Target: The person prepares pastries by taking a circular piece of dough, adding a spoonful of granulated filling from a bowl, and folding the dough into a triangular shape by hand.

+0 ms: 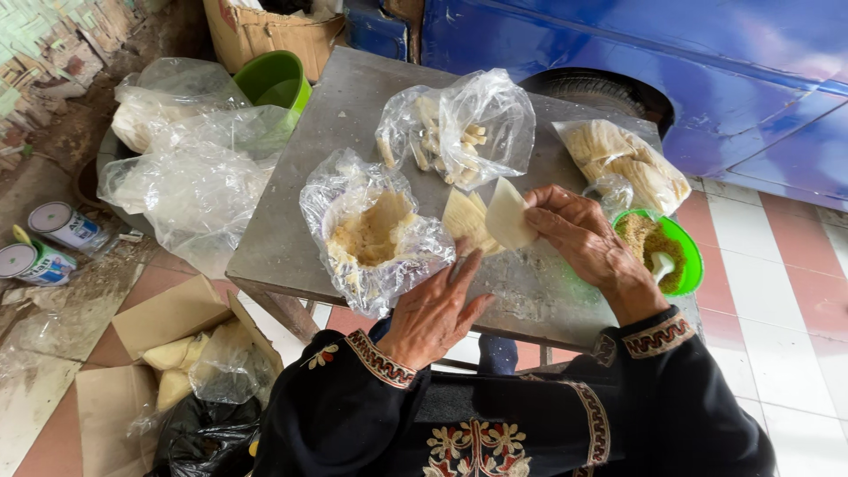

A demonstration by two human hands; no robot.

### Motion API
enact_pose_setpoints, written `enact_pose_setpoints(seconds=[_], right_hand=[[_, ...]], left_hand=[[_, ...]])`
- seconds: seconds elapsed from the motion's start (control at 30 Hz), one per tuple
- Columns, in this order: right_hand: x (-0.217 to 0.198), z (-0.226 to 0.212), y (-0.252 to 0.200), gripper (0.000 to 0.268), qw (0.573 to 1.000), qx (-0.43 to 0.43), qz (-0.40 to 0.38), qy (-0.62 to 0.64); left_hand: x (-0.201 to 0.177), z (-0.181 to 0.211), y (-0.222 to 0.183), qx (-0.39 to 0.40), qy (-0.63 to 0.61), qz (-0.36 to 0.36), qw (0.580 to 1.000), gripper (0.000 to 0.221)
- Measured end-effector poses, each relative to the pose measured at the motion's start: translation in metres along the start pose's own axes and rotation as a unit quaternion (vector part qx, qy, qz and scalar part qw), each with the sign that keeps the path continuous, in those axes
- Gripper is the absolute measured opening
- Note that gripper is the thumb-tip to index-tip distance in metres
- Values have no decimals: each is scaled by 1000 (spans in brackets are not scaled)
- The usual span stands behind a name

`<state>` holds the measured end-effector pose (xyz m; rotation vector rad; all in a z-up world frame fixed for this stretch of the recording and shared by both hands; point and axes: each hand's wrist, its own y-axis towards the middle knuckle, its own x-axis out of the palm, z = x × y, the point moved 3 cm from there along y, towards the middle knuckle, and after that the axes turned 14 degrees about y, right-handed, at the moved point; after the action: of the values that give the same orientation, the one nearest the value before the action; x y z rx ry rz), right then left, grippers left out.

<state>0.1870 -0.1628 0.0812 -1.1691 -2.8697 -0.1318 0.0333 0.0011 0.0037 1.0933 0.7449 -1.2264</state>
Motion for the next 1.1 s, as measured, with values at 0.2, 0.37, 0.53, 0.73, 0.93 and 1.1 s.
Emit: enact_pose_setpoints(seconds=[0.2,0.37,0.53,0.73,0.93,1.1], right_hand=[[-10,-24,-48,11,903,-183,53,-384],[28,-2,-97,12,697,-389,-12,-602],[49,3,-130,29,761,-290,-32,-579],[38,15,-141,26,801,-257,1,-540],[41,6,-135,34,778,-228,24,-585],[35,3,-125,20,751,-246,56,-610]], left_hand=[[-14,-5,-7,67,-141,182,971,73],[-11,5,-5,106,-93,153,978,78],[-9,16,-11,162,9,151,975,51],[-6,20,-13,206,28,159,965,22],[-13,26,-12,203,38,173,963,17],[-5,24,-14,195,25,188,962,28]])
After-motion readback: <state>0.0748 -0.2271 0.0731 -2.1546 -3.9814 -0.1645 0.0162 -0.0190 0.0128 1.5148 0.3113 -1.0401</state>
